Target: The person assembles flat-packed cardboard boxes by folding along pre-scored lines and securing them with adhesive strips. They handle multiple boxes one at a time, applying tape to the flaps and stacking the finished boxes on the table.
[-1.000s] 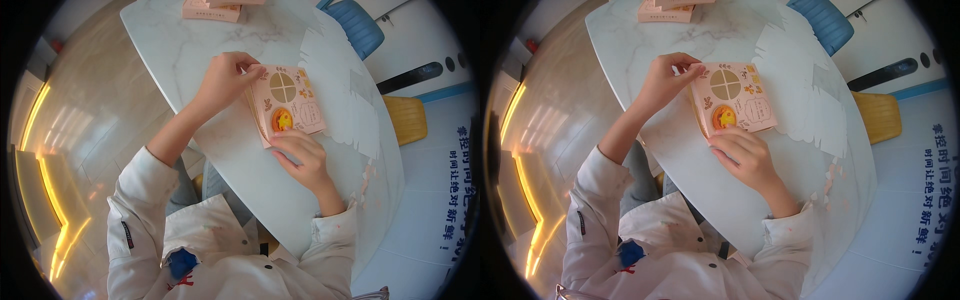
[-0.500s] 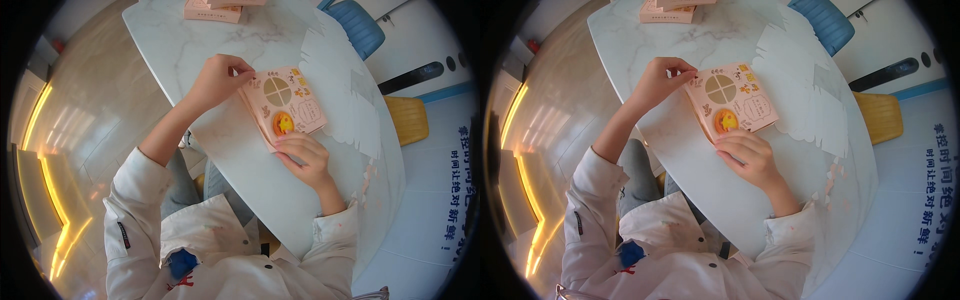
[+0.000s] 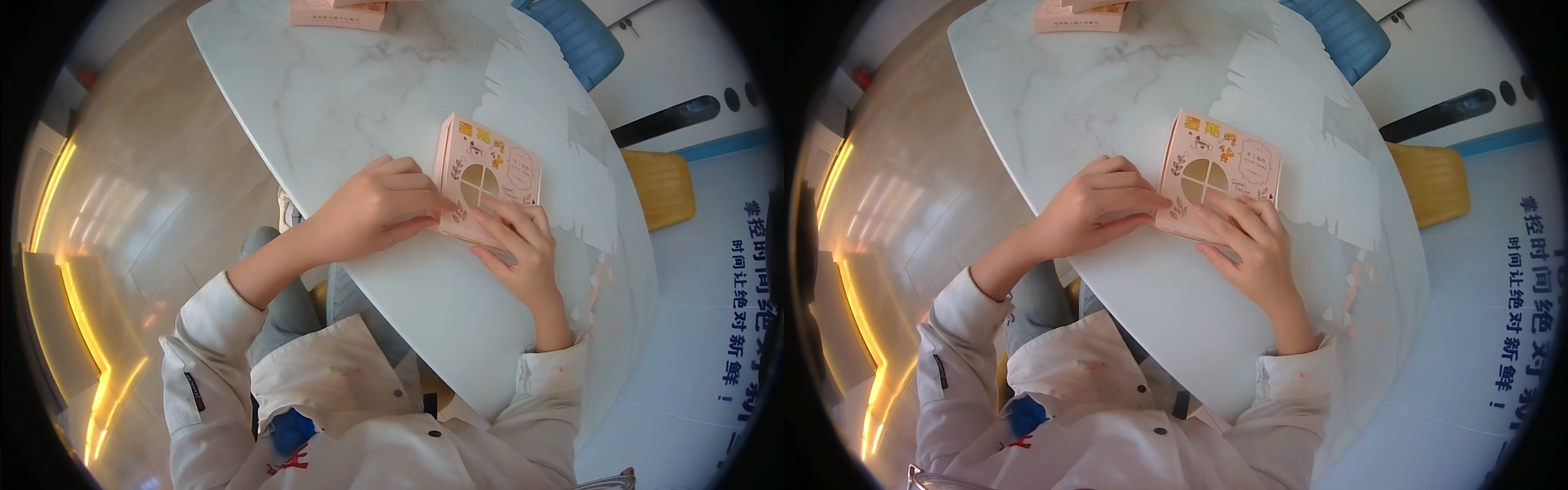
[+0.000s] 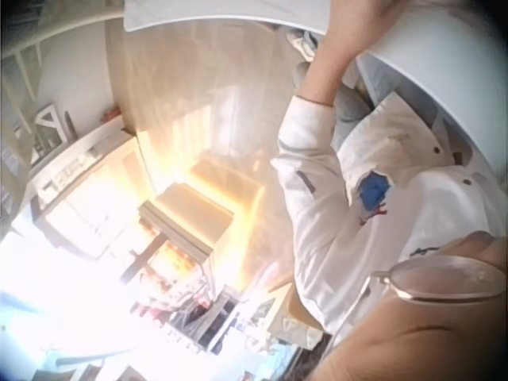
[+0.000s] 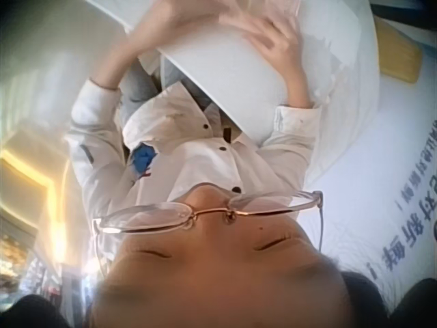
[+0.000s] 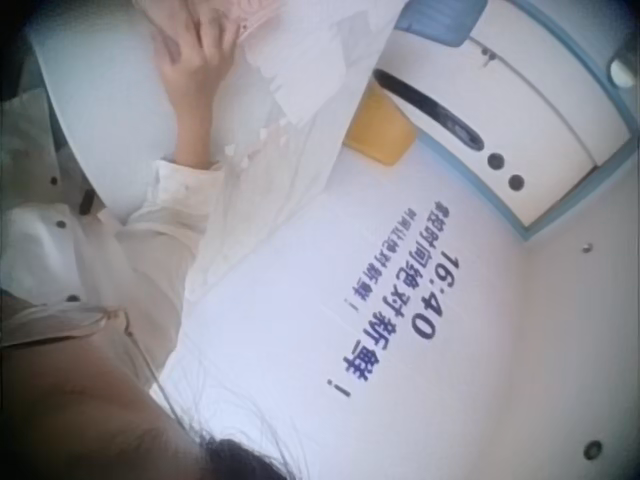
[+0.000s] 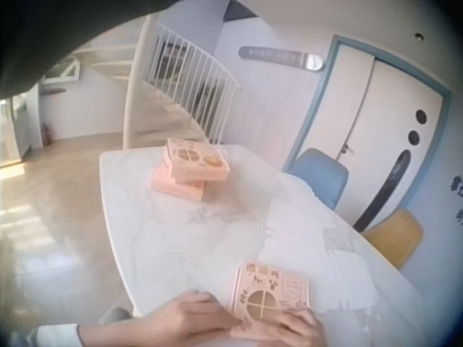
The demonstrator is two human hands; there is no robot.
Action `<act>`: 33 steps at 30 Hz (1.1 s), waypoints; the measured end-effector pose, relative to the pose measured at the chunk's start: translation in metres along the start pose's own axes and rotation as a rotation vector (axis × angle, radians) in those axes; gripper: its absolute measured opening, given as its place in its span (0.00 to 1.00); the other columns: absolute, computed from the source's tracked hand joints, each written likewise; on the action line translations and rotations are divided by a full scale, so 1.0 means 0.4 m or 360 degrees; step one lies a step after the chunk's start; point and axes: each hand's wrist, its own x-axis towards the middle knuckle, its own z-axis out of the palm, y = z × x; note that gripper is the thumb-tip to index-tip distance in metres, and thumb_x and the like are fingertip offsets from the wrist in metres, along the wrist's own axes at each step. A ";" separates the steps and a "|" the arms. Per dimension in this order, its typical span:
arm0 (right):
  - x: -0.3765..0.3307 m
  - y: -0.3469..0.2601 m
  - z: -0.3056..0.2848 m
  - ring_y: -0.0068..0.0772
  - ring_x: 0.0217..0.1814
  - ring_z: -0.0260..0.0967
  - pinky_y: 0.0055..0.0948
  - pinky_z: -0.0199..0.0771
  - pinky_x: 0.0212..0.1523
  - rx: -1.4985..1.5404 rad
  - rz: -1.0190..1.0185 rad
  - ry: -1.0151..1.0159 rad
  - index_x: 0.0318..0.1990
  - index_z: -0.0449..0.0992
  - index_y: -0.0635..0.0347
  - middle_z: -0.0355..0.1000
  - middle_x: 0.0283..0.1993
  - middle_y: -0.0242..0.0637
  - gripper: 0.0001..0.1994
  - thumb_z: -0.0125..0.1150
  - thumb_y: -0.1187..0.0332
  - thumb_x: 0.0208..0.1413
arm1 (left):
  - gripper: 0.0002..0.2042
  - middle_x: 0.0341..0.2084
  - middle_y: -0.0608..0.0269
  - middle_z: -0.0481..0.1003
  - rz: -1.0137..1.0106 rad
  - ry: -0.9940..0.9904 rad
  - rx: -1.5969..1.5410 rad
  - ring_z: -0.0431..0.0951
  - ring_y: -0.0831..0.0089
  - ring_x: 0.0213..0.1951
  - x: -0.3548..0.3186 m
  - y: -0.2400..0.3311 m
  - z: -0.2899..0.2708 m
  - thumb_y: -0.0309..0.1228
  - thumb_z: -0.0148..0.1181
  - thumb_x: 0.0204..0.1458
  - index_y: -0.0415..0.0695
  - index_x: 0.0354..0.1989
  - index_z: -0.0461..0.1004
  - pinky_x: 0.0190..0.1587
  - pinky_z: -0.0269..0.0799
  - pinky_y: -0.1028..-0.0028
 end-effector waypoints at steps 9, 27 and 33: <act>0.019 -0.019 0.014 0.35 0.40 0.71 0.33 0.74 0.37 0.0005 0.0063 0.0150 0.42 0.80 0.58 0.75 0.42 0.32 0.19 0.76 0.67 0.39 | 0.17 0.42 0.67 0.77 0.0126 -0.0109 0.0232 0.72 0.61 0.46 0.021 0.008 0.004 0.30 0.71 0.41 0.45 0.41 0.76 0.47 0.69 0.65; 0.030 -0.036 0.033 0.36 0.38 0.73 0.34 0.75 0.38 -0.0054 -0.0059 0.0078 0.45 0.78 0.62 0.73 0.41 0.34 0.17 0.72 0.71 0.46 | 0.16 0.35 0.64 0.76 0.0142 -0.0072 0.0006 0.74 0.64 0.39 0.056 0.002 0.022 0.27 0.70 0.41 0.45 0.41 0.75 0.44 0.69 0.67; 0.020 -0.029 0.040 0.36 0.37 0.73 0.34 0.75 0.36 0.0132 0.0028 0.0094 0.40 0.79 0.59 0.73 0.41 0.34 0.12 0.71 0.72 0.47 | 0.16 0.34 0.66 0.76 0.0116 -0.0085 -0.0014 0.74 0.66 0.38 0.062 -0.002 0.026 0.27 0.70 0.42 0.47 0.41 0.76 0.42 0.68 0.67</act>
